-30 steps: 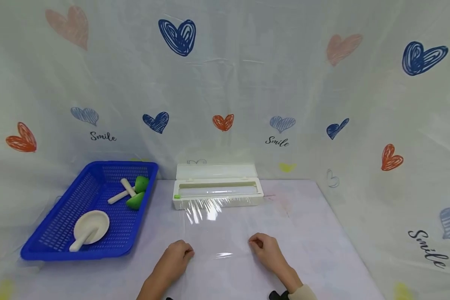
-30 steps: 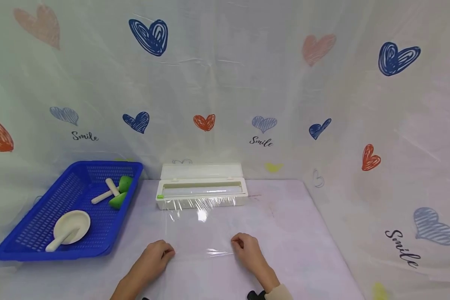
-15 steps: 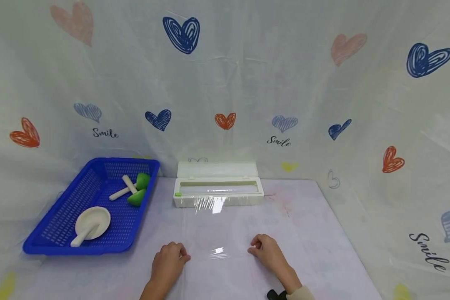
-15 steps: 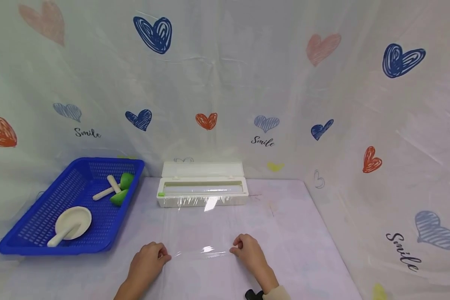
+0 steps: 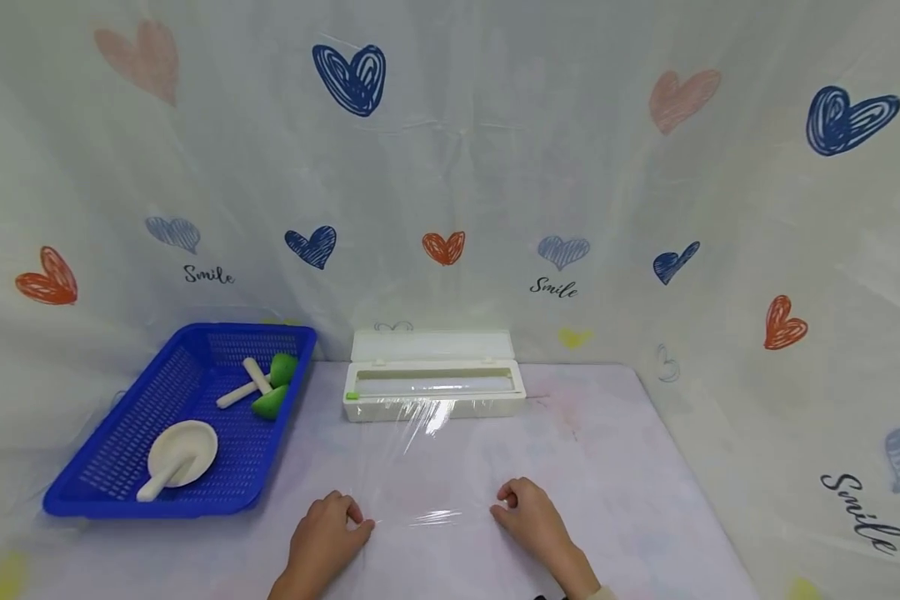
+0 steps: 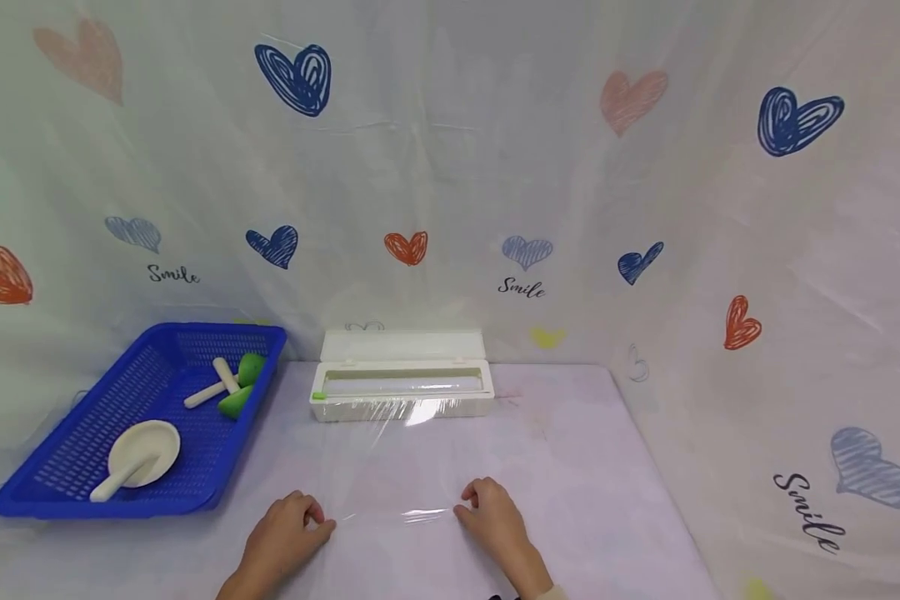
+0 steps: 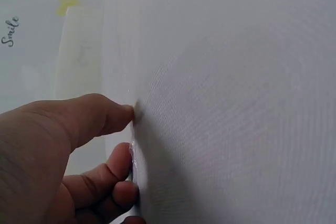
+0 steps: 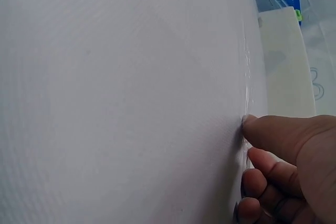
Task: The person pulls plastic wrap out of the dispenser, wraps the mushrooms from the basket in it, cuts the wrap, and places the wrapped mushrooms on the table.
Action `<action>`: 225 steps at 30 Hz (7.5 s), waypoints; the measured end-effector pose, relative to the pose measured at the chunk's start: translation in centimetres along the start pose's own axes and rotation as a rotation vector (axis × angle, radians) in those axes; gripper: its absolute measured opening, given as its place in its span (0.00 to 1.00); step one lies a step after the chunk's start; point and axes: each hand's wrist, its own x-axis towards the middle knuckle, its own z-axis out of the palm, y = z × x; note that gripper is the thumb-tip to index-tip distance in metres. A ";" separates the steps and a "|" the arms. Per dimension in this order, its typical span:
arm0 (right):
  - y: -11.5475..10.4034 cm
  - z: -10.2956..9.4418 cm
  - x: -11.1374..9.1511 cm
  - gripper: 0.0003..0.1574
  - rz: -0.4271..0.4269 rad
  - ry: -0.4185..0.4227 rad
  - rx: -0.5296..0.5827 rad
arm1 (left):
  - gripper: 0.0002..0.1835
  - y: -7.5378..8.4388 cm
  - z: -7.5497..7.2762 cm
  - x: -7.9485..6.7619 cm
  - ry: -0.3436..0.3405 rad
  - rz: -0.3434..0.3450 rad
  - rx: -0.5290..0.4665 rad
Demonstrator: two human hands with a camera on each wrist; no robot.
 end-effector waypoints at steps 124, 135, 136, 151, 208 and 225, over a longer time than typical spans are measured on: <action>0.7 0.0 0.3 0.12 0.063 0.022 0.081 | 0.16 1.9 -15.6 3.1 0.348 0.061 -0.124; 1.0 0.2 0.4 0.13 0.057 0.027 0.068 | 0.10 6.3 -9.6 5.7 0.301 0.119 -0.206; 1.0 0.3 0.4 0.13 0.057 0.026 0.069 | 0.10 6.7 -9.0 5.8 0.296 0.124 -0.209; 0.4 0.2 0.8 0.12 0.097 0.000 0.051 | 0.10 10.0 -0.8 7.1 0.144 0.159 -0.212; 2.1 -0.8 1.4 0.04 -0.027 0.035 -0.002 | 0.11 9.5 3.9 8.3 0.111 0.250 -0.030; 1.3 -1.3 2.0 0.09 -0.225 0.200 -0.108 | 0.14 9.1 3.6 8.5 0.024 0.261 -0.041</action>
